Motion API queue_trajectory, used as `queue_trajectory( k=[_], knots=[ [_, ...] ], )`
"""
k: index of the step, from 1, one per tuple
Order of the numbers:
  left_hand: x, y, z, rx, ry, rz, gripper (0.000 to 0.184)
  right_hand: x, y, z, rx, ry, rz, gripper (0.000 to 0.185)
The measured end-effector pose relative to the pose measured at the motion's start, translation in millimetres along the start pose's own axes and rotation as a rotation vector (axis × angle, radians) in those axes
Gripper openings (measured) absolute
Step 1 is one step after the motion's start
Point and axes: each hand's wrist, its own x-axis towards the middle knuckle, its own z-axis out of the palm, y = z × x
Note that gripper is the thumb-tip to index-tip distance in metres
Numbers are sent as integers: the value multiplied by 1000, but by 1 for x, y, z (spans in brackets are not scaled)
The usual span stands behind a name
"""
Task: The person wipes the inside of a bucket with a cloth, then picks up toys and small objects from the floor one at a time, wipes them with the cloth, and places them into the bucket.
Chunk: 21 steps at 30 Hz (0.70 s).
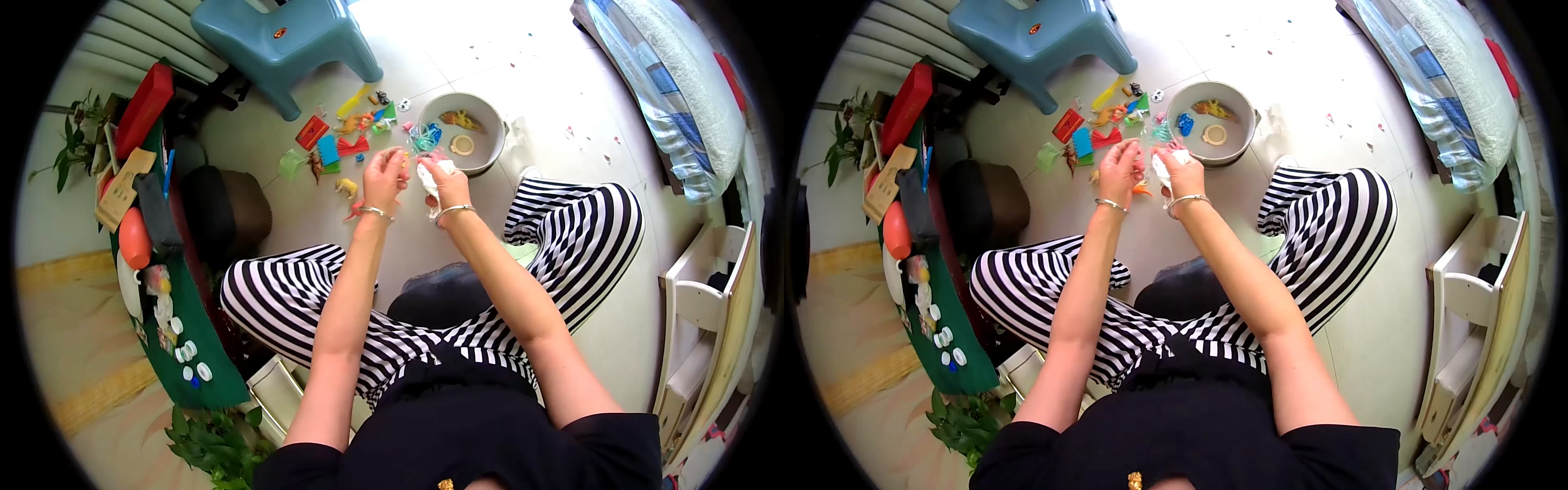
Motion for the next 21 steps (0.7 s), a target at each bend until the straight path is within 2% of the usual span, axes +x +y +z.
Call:
queue_trajectory(
  k=[3,8,10,11,12,14,17,20,21],
  knots=[
    [33,-22,17,35,-30,-62,17,33,-6,-14,84,118,-9,18],
    [90,-69,54,108,-42,-140,14,83,-11,-47,202,183,9,20],
    [102,-92,60,187,-28,-252,15,101,-1,-67,187,232,76,19],
    [106,-98,58,238,-73,-351,29,104,3,-75,187,207,85,20],
    [103,-108,60,208,2,-337,45,105,7,-81,214,231,119,20],
    [96,-120,54,205,36,-352,57,100,13,-80,236,263,102,22],
    [74,-126,39,194,-22,-241,53,101,27,-73,193,325,44,22],
    [46,-123,24,220,-11,-189,33,92,37,-64,143,265,2,21],
    [43,-134,12,217,-5,-185,33,88,40,-60,138,259,3,21]
  ],
)
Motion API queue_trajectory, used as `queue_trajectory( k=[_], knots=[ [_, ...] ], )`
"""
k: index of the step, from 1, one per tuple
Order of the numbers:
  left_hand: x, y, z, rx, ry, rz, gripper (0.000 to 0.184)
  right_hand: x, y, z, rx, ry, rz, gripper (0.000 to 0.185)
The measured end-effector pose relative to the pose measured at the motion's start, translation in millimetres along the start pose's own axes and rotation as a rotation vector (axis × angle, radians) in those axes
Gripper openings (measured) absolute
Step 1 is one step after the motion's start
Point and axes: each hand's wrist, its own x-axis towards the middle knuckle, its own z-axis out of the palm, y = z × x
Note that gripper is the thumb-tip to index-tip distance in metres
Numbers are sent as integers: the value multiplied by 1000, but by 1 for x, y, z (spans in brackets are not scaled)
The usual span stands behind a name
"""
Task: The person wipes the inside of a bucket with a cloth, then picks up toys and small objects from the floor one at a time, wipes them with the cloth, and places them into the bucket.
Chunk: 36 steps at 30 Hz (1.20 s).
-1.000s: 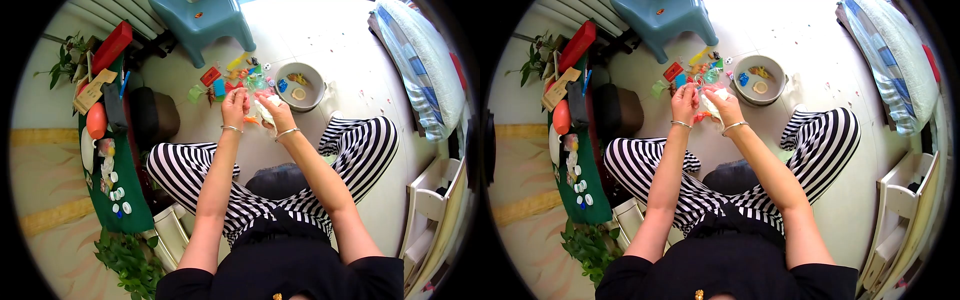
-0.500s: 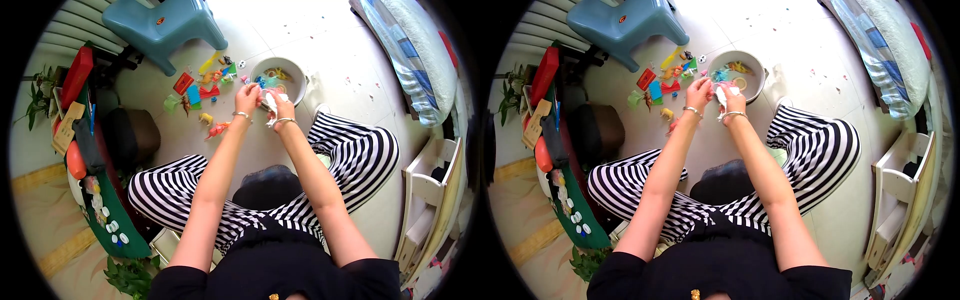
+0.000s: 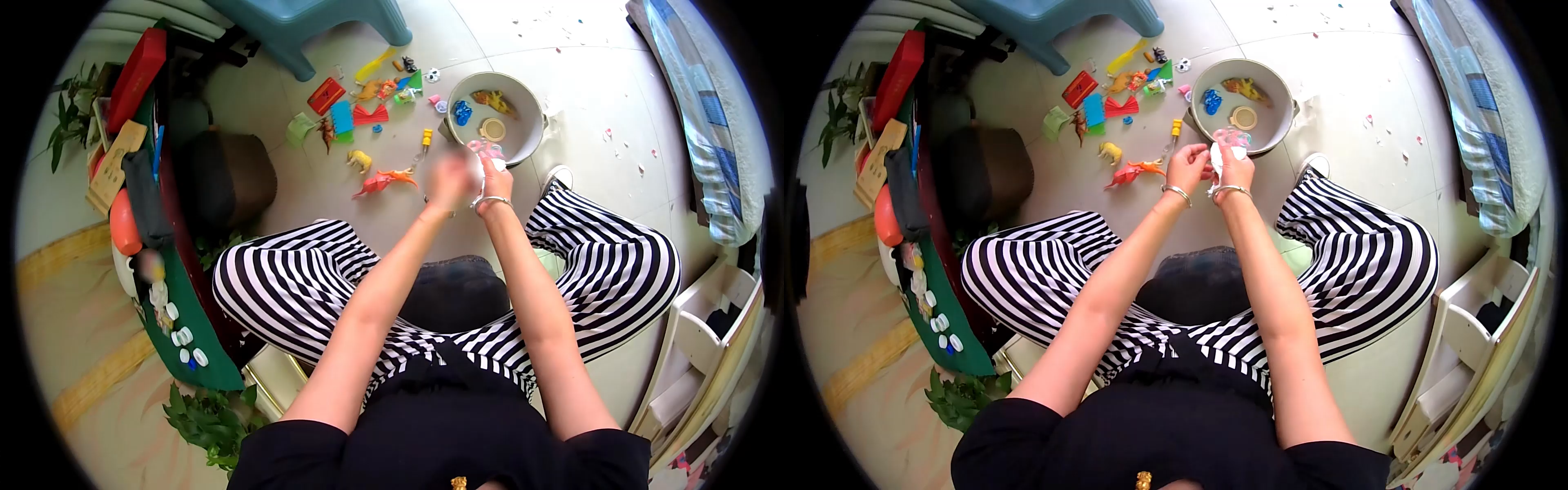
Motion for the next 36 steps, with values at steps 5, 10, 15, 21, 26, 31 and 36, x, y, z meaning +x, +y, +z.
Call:
queue_trajectory(
  k=[5,10,15,21,26,31,36],
  knots=[
    [-17,-40,-37,42,92,16,19,-31,22,8,-202,-52,-40,15],
    [1,-117,-83,125,260,152,17,-40,58,12,-237,-119,69,14],
    [16,-126,-105,276,333,243,15,-27,80,23,-282,-39,131,14],
    [45,-76,-111,246,401,97,9,6,92,36,-411,28,216,15],
    [75,-36,-111,889,338,-11,17,50,118,34,-418,11,217,18],
    [111,-56,-115,1168,190,-20,19,70,123,38,-421,18,251,18],
    [118,-66,-112,1253,83,-58,17,83,130,40,-385,24,264,16]
  ],
)
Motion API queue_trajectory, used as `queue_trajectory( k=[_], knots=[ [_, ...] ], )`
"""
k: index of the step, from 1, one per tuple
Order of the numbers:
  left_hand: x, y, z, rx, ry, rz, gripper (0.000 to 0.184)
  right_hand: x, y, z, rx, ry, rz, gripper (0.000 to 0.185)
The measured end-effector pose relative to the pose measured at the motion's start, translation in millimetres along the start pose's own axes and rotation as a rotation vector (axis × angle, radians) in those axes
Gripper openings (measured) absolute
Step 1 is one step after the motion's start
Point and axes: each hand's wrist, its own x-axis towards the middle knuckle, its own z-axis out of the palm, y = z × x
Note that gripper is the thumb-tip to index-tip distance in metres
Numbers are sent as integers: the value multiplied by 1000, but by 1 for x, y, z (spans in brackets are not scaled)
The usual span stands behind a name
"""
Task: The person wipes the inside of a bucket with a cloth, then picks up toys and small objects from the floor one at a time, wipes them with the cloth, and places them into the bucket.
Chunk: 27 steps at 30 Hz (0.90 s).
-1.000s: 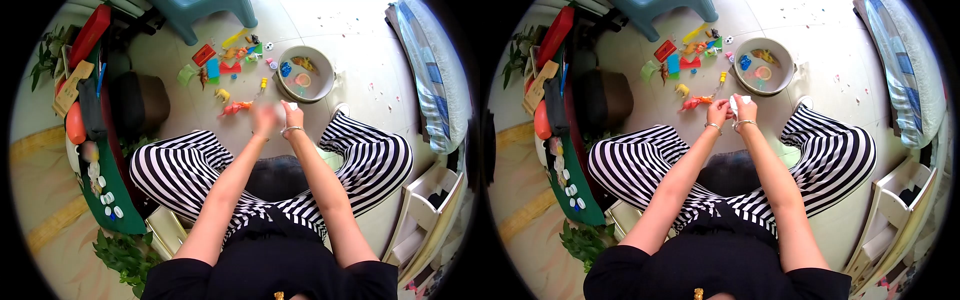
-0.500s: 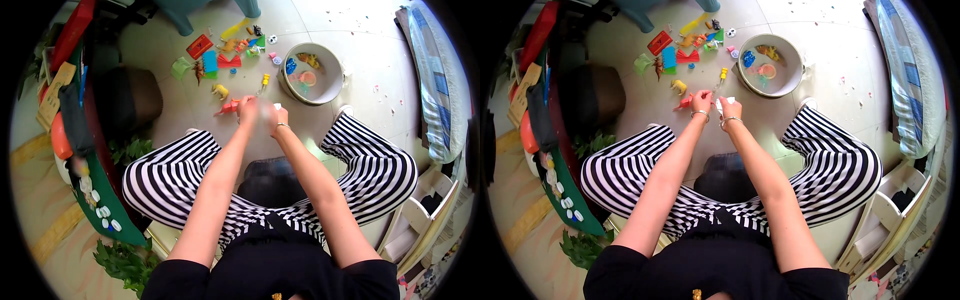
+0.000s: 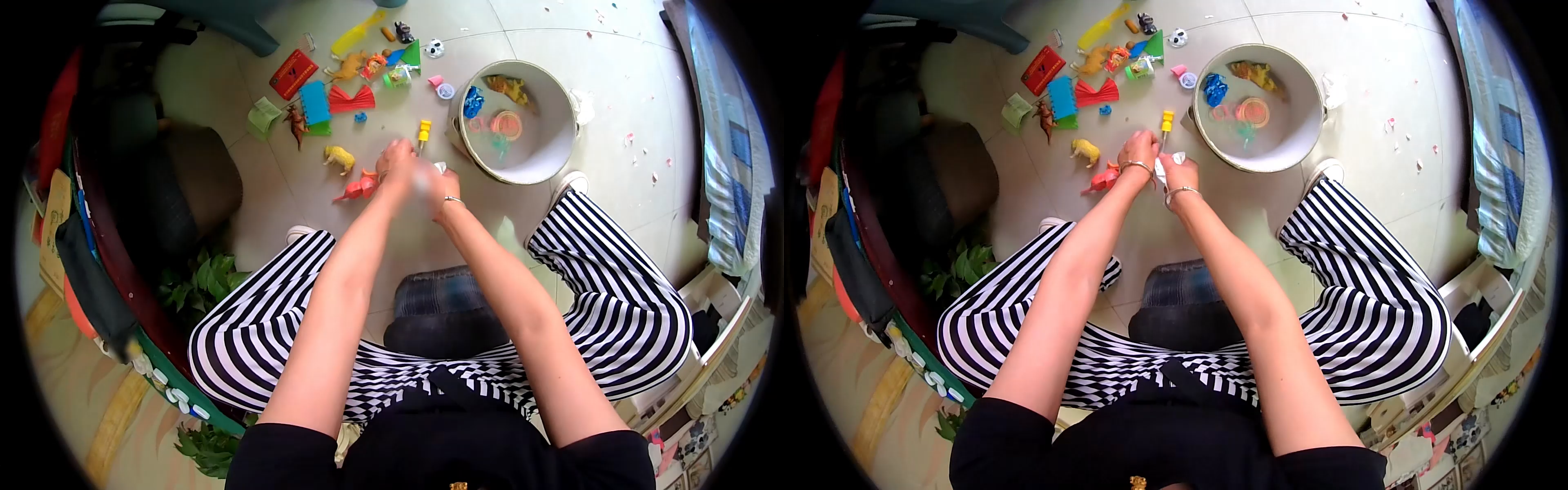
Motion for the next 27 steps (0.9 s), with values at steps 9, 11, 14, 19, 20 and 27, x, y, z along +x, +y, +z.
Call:
queue_trajectory(
  k=[9,11,14,19,20,27],
  knots=[
    [-23,5,-23,-1186,-24,-163,17,-24,-4,5,62,-74,-95,14],
    [-42,16,-38,-1290,-53,-183,15,-38,-8,6,136,-123,-124,14],
    [-55,21,-40,-1330,41,-95,14,-59,-14,5,55,-121,-201,16],
    [-86,42,-55,-1493,15,-52,12,-81,-15,-8,119,-105,-364,14],
    [-92,46,-59,-1544,0,-41,12,-87,-17,-11,142,-104,-413,13],
    [-109,80,-73,-1385,-22,85,15,-110,-28,-29,285,-71,-487,13]
  ],
)
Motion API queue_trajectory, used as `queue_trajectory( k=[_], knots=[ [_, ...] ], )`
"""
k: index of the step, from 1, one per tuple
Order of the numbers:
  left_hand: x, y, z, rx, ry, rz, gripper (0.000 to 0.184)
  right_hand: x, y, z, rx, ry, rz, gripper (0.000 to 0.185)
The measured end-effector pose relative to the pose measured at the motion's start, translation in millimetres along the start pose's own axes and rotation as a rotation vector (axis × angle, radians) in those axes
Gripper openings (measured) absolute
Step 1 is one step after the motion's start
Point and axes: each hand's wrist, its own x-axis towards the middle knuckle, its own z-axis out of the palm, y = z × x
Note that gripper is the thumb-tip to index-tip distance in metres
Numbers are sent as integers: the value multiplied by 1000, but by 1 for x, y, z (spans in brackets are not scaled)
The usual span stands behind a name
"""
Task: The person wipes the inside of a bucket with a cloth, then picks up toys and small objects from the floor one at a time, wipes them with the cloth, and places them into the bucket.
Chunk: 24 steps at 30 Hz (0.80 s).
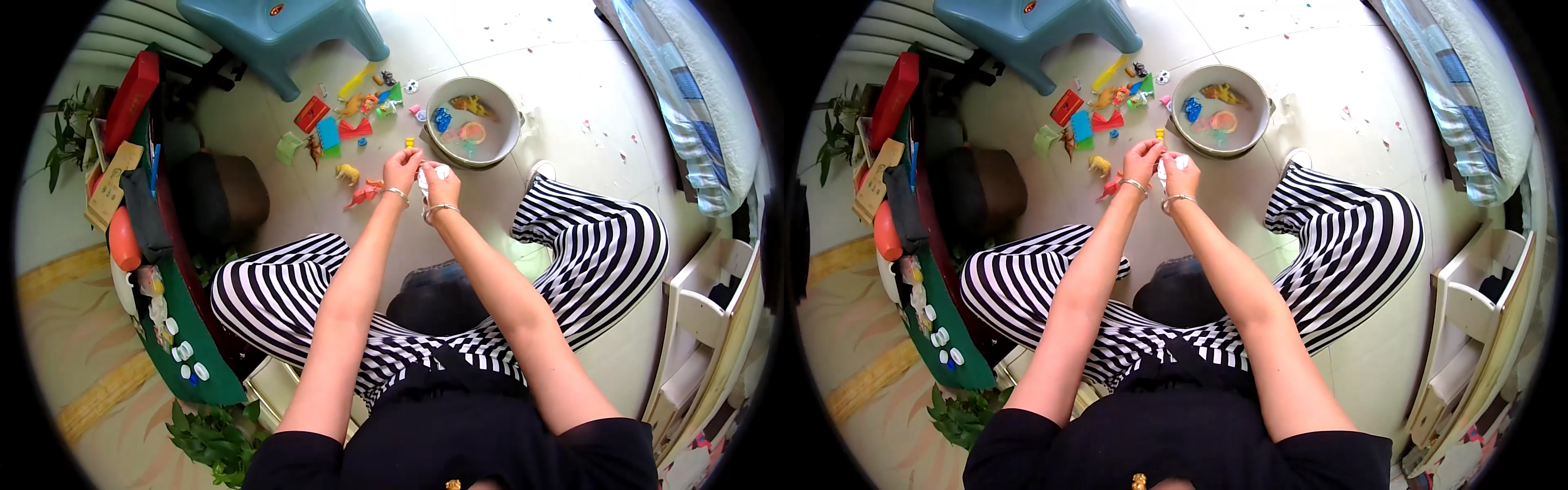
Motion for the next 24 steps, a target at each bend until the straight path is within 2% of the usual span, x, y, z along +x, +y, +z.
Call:
queue_trajectory(
  k=[1,3,6,10,12,16,19,24],
  knots=[
    [2,2,8,1,-6,1,15,1,-4,-3,24,24,-6,12],
    [5,6,25,201,-76,66,19,4,-15,-9,48,65,3,10],
    [11,5,47,220,-110,66,21,14,-28,-16,120,154,-8,11],
    [25,-6,59,212,-128,21,22,37,-27,-25,169,163,-70,14],
    [26,-11,57,191,-119,-12,22,38,-28,-30,132,187,-29,13],
    [22,-23,36,226,-37,9,20,39,-12,-25,97,163,-31,12],
    [19,-43,10,206,114,45,16,32,2,-18,-3,122,42,13],
    [21,-63,-29,225,226,-16,15,27,27,-4,-103,89,133,13]
  ],
)
